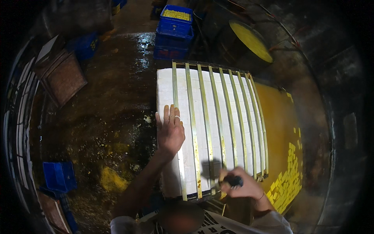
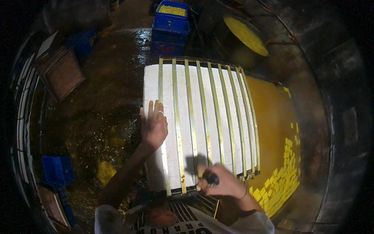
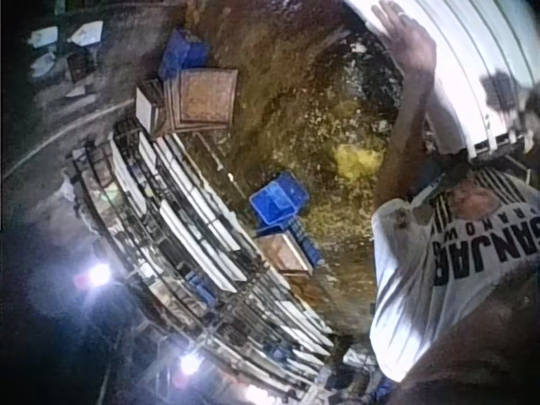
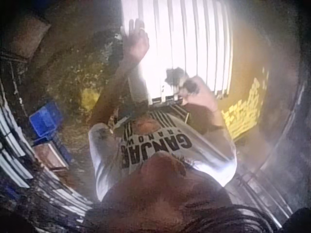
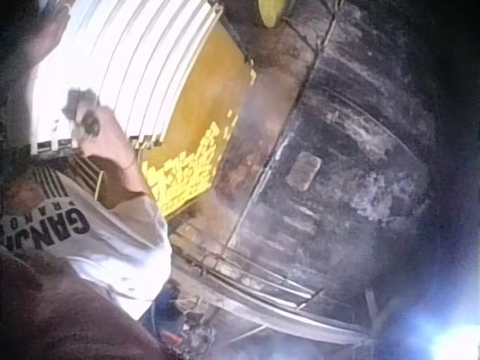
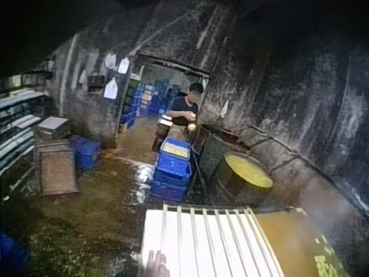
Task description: The person places a large white cheese block on a cutting station, uses a knife to trim edges, then positions a multi-blade cutter to slice the block into uniform cubes. The cut cubes fall into a vat of yellow liquid, and the person repeats the process with additional blocks.
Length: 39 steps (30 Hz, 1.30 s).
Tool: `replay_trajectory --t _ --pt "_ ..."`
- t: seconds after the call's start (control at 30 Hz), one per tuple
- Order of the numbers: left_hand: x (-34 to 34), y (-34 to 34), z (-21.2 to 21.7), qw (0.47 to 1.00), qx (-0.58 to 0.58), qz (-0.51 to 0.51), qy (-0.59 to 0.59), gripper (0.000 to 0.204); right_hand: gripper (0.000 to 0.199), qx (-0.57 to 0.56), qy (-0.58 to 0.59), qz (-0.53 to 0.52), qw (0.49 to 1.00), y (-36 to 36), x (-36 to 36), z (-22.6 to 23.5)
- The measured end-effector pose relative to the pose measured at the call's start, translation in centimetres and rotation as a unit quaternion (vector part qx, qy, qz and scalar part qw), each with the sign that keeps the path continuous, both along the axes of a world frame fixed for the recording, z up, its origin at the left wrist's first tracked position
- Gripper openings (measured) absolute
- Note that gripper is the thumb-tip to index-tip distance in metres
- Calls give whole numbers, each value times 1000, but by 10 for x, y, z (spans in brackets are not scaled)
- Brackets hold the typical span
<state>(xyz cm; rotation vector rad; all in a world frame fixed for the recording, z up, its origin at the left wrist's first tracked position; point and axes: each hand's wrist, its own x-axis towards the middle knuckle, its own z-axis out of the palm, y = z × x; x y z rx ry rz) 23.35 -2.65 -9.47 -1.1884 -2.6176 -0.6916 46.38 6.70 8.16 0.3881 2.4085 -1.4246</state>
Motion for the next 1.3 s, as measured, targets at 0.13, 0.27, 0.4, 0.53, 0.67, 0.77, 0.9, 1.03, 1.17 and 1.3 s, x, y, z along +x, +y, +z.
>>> replay_trajectory --t 0.13,0.27,0.4,0.53,0.67,0.77,0.9,1.03,1.17,1.3 --pt "-7 -16 3 999 -22 8 -34 48 19 118 336 -52 933 39 -167 -7" --pt "12 6 17 999 -22 -20 -14 52 28 371 304 -98 872 139 -294 -51" --pt "7 0 14 999 9 -18 -31 51 28 419 374 -89 823 120 -278 -64" --pt "-12 -18 1 998 30 -9 -56 47 15 134 139 -20 981 5 -121 -50" --pt "-3 -1 6 998 21 -40 -41 50 16 166 -53 84 981 -64 -6 -7" --pt "-13 -13 0 998 25 -32 -44 51 11 -53 36 -23 998 -36 -61 16" --pt "-16 -29 16 991 -44 -51 -116 54 22 206 358 -42 910 21 -246 -13" --pt "5 -9 13 994 44 -64 -73 57 37 380 291 -84 874 111 -355 -74" --pt "13 -25 10 994 51 -1 -93 66 35 372 281 -35 884 73 -320 -65" --pt "41 -78 15 983 -10 -5 -182 92 21 245 222 -23 944 -45 -178 -46"
